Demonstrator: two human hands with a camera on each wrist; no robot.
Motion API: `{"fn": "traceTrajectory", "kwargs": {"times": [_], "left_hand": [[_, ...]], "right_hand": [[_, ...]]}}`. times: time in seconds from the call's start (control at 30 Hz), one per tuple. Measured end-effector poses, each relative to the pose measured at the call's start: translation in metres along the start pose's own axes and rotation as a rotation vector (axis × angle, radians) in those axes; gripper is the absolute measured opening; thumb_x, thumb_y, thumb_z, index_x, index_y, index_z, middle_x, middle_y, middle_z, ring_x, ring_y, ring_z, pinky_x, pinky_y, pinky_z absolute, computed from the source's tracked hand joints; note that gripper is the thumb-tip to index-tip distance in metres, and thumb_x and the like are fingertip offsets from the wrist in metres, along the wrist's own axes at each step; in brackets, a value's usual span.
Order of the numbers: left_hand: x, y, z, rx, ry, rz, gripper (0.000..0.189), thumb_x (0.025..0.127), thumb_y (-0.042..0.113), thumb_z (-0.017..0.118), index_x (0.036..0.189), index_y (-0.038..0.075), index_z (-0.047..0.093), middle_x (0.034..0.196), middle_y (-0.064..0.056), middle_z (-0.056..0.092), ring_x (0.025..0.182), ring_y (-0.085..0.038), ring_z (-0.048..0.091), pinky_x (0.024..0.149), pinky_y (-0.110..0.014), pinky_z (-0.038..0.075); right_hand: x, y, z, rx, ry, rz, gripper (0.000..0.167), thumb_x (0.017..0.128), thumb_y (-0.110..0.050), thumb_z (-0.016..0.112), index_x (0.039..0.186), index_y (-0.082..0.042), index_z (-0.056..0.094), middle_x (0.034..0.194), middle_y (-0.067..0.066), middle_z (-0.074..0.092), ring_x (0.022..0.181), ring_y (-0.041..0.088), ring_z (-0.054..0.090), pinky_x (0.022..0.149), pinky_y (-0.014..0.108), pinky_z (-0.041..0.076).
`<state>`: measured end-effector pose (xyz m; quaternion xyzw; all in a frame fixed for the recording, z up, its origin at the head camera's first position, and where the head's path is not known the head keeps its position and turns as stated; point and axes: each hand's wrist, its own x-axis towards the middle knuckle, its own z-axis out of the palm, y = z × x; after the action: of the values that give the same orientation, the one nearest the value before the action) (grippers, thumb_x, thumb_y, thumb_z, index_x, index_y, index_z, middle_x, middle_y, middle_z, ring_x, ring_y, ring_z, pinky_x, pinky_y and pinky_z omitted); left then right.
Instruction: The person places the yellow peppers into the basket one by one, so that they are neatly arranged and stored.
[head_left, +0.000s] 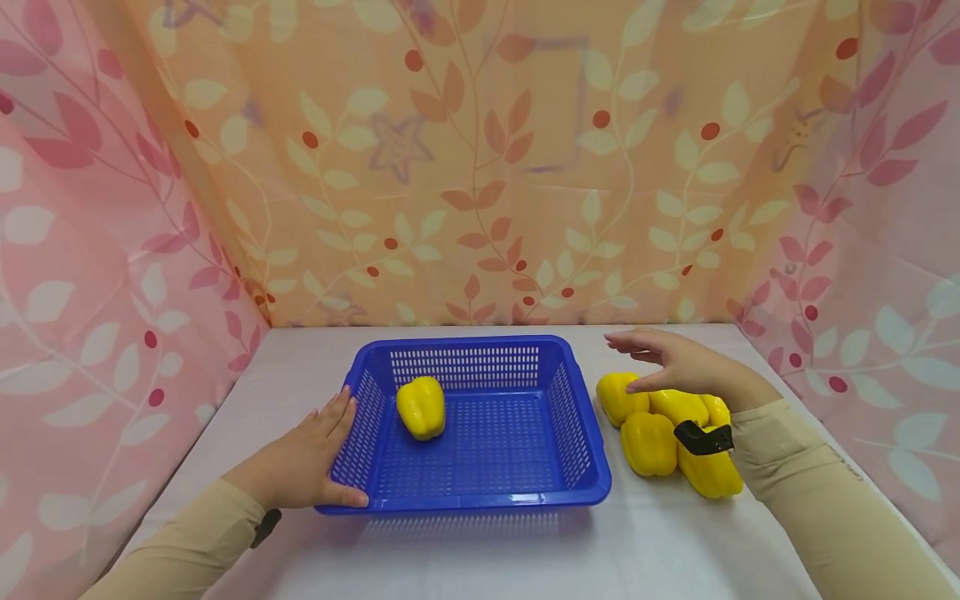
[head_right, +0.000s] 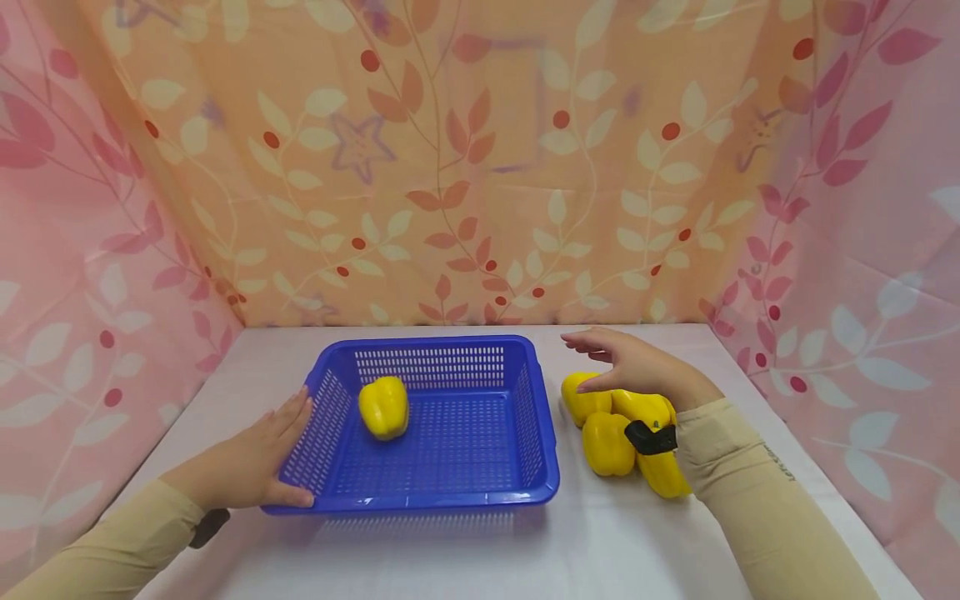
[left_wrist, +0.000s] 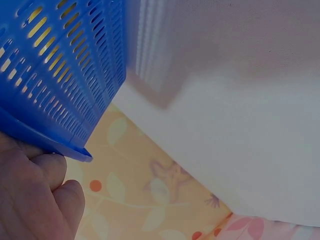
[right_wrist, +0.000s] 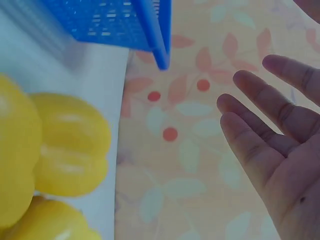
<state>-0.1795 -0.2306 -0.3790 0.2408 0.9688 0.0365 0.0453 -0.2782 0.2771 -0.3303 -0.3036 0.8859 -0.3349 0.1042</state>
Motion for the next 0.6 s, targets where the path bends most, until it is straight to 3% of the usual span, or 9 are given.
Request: {"fn": "traceTrajectory", "kwargs": {"times": [0.3, 0.6], "left_hand": [[0.000, 0.001, -0.001, -0.005, -0.013, -0.010, 0.129, 0.059, 0.085, 0.045, 0.142, -0.009, 0.014, 0.150, -0.025, 0.006, 0.137, -0.040, 0.011, 0.106, -0.055, 0.017], [0.001, -0.001, 0.001, 0.005, -0.008, -0.011, 0.130, 0.058, 0.087, 0.043, 0.142, -0.009, 0.015, 0.149, -0.026, 0.007, 0.136, -0.040, 0.012, 0.106, -0.055, 0.018]], "right_hand": [[-0.024, 0.020, -0.001, -0.036, 0.044, 0.023, 0.066, 0.079, -0.022, 0.071, 0.137, -0.010, 0.041, 0.134, 0.016, 0.046, 0.120, 0.036, 0.045, 0.097, 0.050, 0.036], [-0.049, 0.039, -0.001, -0.042, 0.062, 0.122, 0.066, 0.080, -0.031, 0.069, 0.136, -0.009, 0.041, 0.132, 0.019, 0.047, 0.119, 0.042, 0.044, 0.094, 0.056, 0.038]]}}
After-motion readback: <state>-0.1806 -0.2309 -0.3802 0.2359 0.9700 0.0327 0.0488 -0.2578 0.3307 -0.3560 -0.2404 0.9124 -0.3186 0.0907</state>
